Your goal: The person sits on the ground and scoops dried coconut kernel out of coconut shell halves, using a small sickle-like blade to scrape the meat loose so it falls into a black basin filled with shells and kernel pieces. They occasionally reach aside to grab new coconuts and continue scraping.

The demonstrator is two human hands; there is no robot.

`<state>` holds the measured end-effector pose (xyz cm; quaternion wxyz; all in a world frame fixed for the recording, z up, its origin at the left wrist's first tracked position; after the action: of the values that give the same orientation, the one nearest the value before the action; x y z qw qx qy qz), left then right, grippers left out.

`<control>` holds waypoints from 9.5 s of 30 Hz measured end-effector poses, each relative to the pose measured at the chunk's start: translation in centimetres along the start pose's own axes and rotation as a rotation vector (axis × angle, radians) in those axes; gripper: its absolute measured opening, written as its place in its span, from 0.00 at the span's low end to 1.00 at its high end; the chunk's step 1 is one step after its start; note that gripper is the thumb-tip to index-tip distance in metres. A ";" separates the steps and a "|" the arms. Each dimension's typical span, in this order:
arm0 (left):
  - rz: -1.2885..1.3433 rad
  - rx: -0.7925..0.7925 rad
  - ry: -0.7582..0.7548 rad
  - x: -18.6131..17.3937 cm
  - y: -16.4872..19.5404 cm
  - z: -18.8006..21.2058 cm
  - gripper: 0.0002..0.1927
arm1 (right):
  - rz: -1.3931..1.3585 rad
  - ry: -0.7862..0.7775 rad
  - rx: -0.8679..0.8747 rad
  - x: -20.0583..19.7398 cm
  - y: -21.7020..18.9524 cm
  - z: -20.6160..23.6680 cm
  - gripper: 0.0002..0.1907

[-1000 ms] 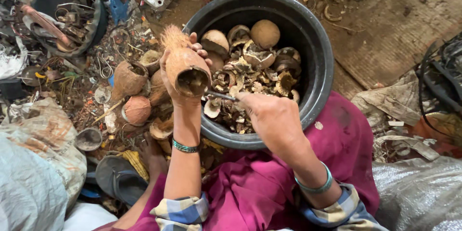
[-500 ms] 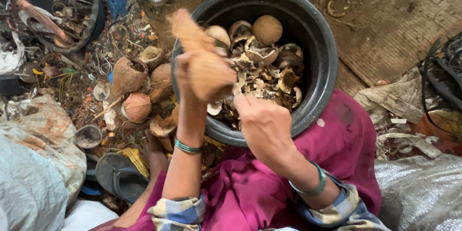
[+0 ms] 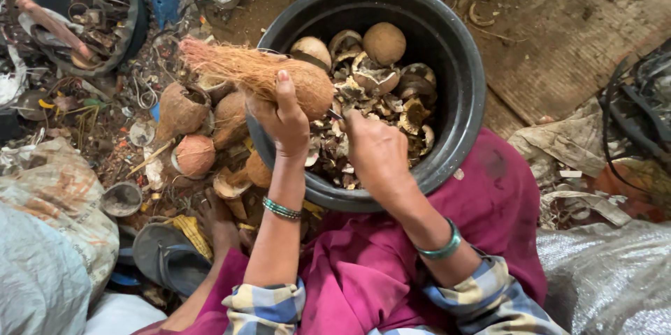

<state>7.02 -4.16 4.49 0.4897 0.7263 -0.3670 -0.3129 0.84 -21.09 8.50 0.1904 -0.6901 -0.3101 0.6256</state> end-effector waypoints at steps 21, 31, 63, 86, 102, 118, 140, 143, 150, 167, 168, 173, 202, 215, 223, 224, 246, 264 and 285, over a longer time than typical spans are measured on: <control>1.430 -0.746 -0.533 2.0 -1.7 0.0 0.24 | -0.061 0.002 -0.172 -4.4 -4.5 2.4 0.01; 1.112 -0.658 -0.630 2.4 -0.5 0.8 0.26 | 0.052 0.003 -0.219 -4.3 -5.8 3.2 0.06; 0.384 -0.195 -0.006 -1.0 -1.1 -1.7 0.19 | 0.060 0.020 0.008 -2.7 0.9 0.5 0.09; 0.879 -0.588 -0.629 1.5 0.1 0.2 0.28 | 0.109 -0.106 -0.222 -4.2 -4.6 3.3 0.03; 1.015 -0.722 -0.381 2.5 -3.2 0.8 0.31 | 0.075 0.038 -0.092 -0.4 -2.4 1.6 0.07; 1.054 -0.695 -0.466 1.4 -1.0 0.3 0.24 | 0.115 -0.151 -0.216 -6.6 -4.9 3.5 0.19; 1.015 -0.729 -0.475 2.5 -1.9 1.1 0.28 | 0.046 0.147 -0.211 -3.2 -4.3 2.1 0.19; 1.111 -0.780 -0.474 2.7 -2.0 1.3 0.28 | -0.008 0.186 -0.239 -3.9 -4.4 2.6 0.20; 1.287 -0.708 -0.414 2.3 -1.2 0.7 0.22 | -0.020 0.174 -0.174 -4.3 -3.7 2.5 0.19; 1.569 -0.681 -0.587 1.2 -3.5 0.4 0.25 | -0.051 0.067 -0.282 -6.8 -7.9 4.5 0.06; 1.552 -0.659 -0.596 1.2 -3.4 0.5 0.25 | -0.052 0.070 -0.289 -6.7 -8.0 4.5 0.06; 1.378 -0.683 -0.679 1.8 -2.0 1.5 0.24 | 0.069 0.100 -0.260 -5.4 -8.4 4.8 0.08; 1.131 -0.470 -0.162 -1.1 -0.5 -1.3 0.25 | -0.014 0.200 -0.024 -7.1 0.4 1.0 0.15; 1.530 -0.363 -0.417 -1.5 -4.4 -0.5 0.19 | -0.122 0.024 -0.298 -6.6 -6.7 4.2 0.03; 1.495 -0.494 -0.564 -0.9 -4.5 -0.1 0.21 | -0.008 -0.073 -0.331 -5.2 -8.0 5.7 0.09; 1.430 -0.478 -0.556 -0.8 -4.2 0.0 0.22 | 0.013 -0.084 -0.318 -4.9 -8.0 5.8 0.08; 0.609 -0.293 -0.060 -2.1 -0.5 -0.7 0.22 | 0.048 0.021 -0.103 -4.0 -3.2 3.5 0.06; 1.425 -0.433 -0.392 -1.9 -6.4 -0.7 0.19 | -0.147 -0.054 -0.212 -6.0 -6.2 4.3 0.06; 0.406 -0.146 0.089 -4.0 -4.3 -0.7 0.21 | -0.032 0.038 -0.129 0.1 -2.5 2.5 0.03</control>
<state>6.44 0.64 1.11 0.6099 0.6131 -0.4601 -0.2012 -2.04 -19.56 9.70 0.1615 -0.7075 -0.3571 0.5880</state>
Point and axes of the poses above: each hand's wrist, its own z-axis away from the middle knuckle, its own x-axis out of the palm, y = z × x, the point moved 7 cm from there along -z, towards the middle knuckle, and after that the axes turned 11 degrees about -z, right-handed, at the moved point
